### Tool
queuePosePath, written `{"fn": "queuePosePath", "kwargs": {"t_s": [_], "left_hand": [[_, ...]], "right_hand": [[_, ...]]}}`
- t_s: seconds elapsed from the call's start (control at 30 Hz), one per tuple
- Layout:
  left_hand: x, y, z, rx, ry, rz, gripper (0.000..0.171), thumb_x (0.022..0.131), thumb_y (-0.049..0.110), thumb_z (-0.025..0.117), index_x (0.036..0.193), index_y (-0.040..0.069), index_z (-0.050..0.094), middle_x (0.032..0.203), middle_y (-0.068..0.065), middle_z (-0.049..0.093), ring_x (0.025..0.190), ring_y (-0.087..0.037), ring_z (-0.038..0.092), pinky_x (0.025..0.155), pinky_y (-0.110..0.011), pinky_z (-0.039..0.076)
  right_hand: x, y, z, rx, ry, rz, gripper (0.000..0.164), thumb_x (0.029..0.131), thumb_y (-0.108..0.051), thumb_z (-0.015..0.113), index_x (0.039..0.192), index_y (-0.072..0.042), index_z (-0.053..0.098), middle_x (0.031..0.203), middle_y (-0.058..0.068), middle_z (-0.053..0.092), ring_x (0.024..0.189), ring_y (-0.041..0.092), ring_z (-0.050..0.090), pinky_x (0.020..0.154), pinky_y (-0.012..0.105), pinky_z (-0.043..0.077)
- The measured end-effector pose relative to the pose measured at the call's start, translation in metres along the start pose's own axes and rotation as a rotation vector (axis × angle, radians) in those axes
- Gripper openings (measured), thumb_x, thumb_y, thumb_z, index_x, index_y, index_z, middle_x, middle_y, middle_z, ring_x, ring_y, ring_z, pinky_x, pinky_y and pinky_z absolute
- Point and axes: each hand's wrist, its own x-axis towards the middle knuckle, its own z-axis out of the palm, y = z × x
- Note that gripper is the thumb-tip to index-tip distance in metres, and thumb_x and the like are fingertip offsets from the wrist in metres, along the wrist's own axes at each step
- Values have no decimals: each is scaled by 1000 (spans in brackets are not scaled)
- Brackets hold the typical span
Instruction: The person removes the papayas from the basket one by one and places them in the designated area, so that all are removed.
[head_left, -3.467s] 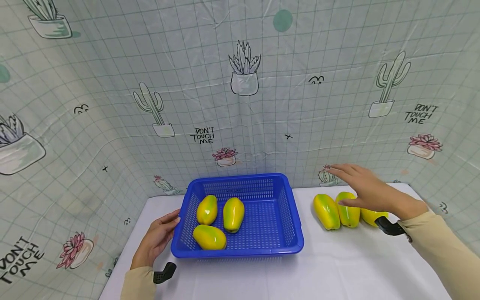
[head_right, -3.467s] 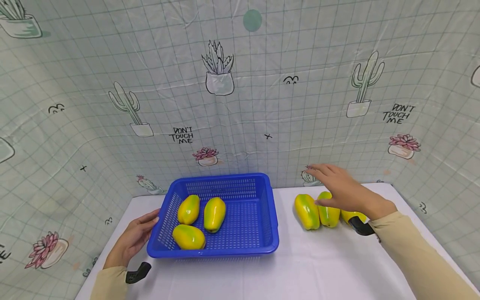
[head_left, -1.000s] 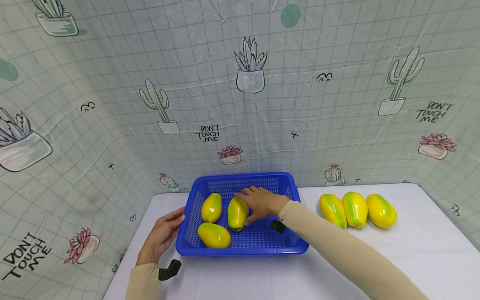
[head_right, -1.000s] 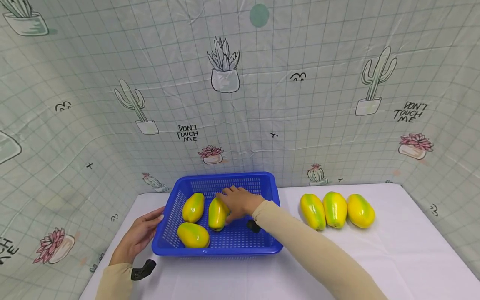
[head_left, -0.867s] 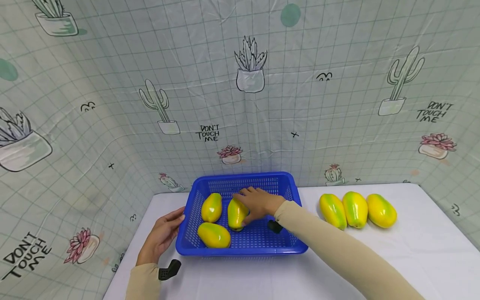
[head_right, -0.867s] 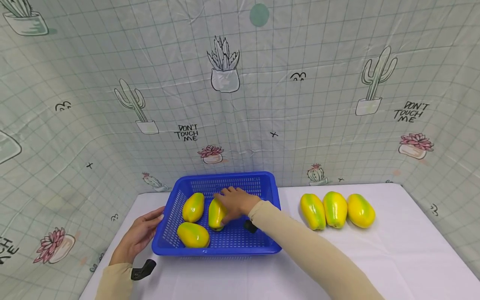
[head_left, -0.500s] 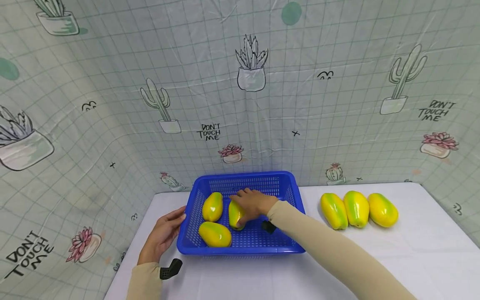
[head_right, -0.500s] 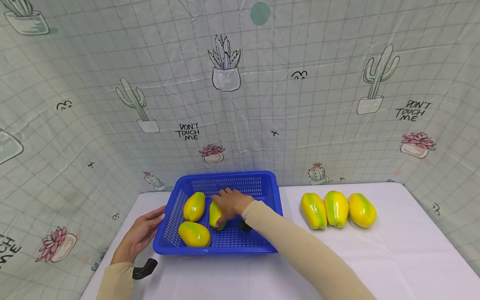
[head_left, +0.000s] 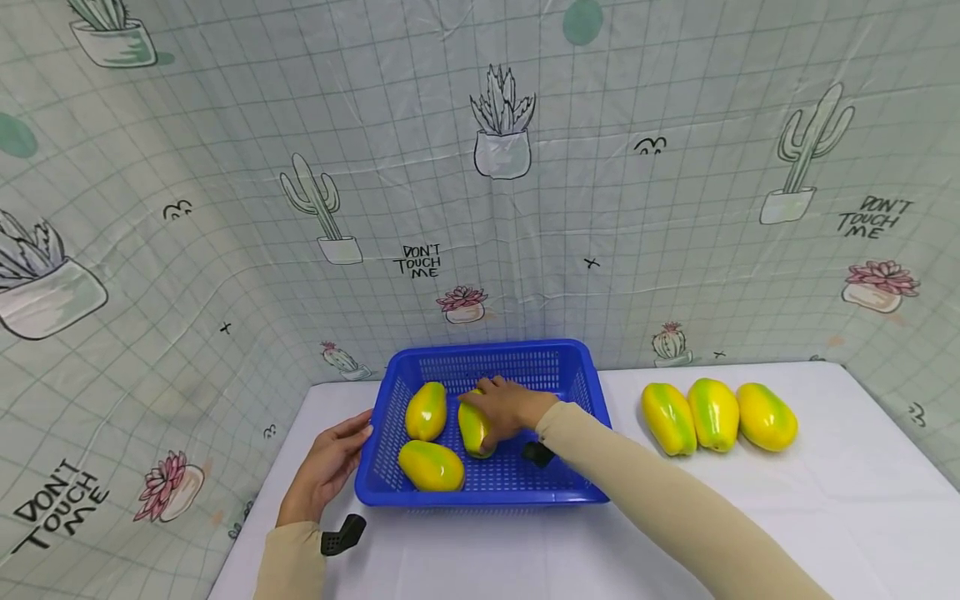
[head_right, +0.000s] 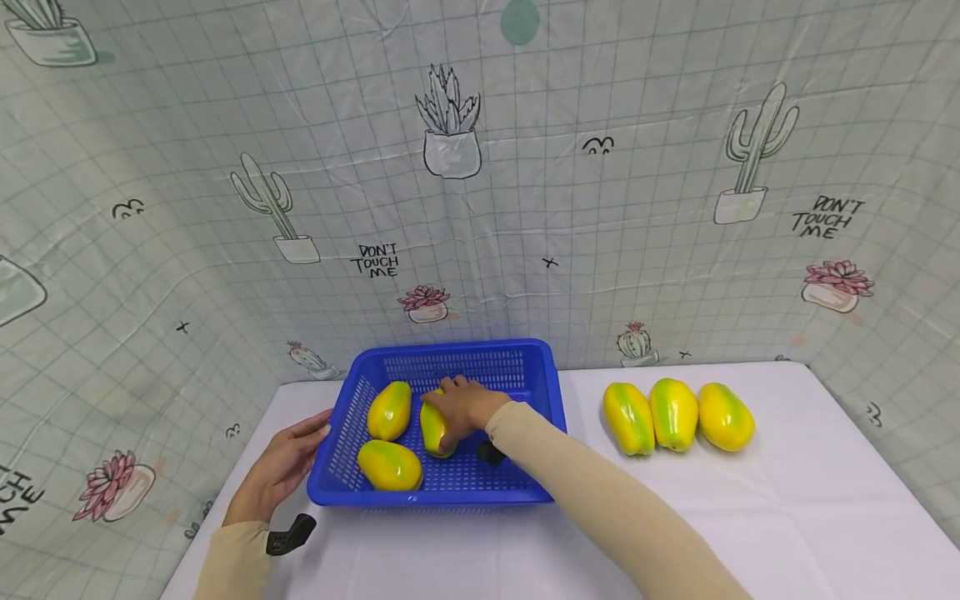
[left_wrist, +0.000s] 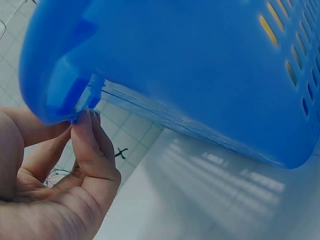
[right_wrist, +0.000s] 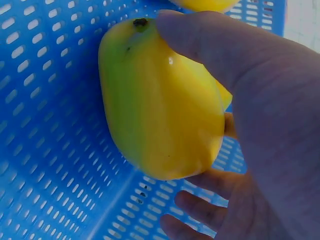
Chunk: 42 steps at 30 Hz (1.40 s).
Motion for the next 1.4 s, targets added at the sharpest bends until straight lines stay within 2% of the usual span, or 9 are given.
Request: {"fn": "queuePosePath", "kwargs": {"t_s": [0.27,0.4,0.53,0.87,1.1,1.4], "left_hand": [[0,0,1,-8,-3,1,53,109,4,55,160,-3,40,120,3,69,96,-8,67,88,-19,58],[0,0,1,-8,-9,2,53,109,4,54,160,-4,39,118,5,69,96,-7,67,88,-19,57],[0,-1,1,-6,-18,0,53,110,4,53,160,-4,38,117,6,69,96,-7,66,88,-18,57],[1,-1,0,2,-21,-14,55,110,8,55,162,0,37,121,6,68,97,-6,66,89,-18,57],[4,-1,-1,-22,-28,-19,56,110,8,54,163,-1,36,119,8,68,98,-5,67,90,-18,57],[5,0,-2,-16,-32,-19,57,110,7,55,163,-1,35,122,7,67,99,-5,66,90,-18,57]], "right_hand": [[-6,7,-1,34,-38,6,84,90,-37,85,162,-23,44,160,12,43,142,36,45,120,53,41],[-7,11,0,94,-60,5,82,90,-33,85,161,-22,44,159,11,42,139,34,46,117,53,44],[-8,14,1,129,-78,9,82,90,-29,86,160,-23,45,160,11,41,143,37,43,117,55,44],[-14,16,1,115,-91,17,81,89,-28,86,159,-24,44,162,10,39,151,44,36,121,58,37],[-17,15,1,79,-80,26,84,87,-30,88,158,-25,45,160,9,42,141,36,46,117,54,44],[-22,18,2,22,-96,38,87,85,-31,89,159,-27,44,159,7,43,137,32,47,119,52,42]]}}
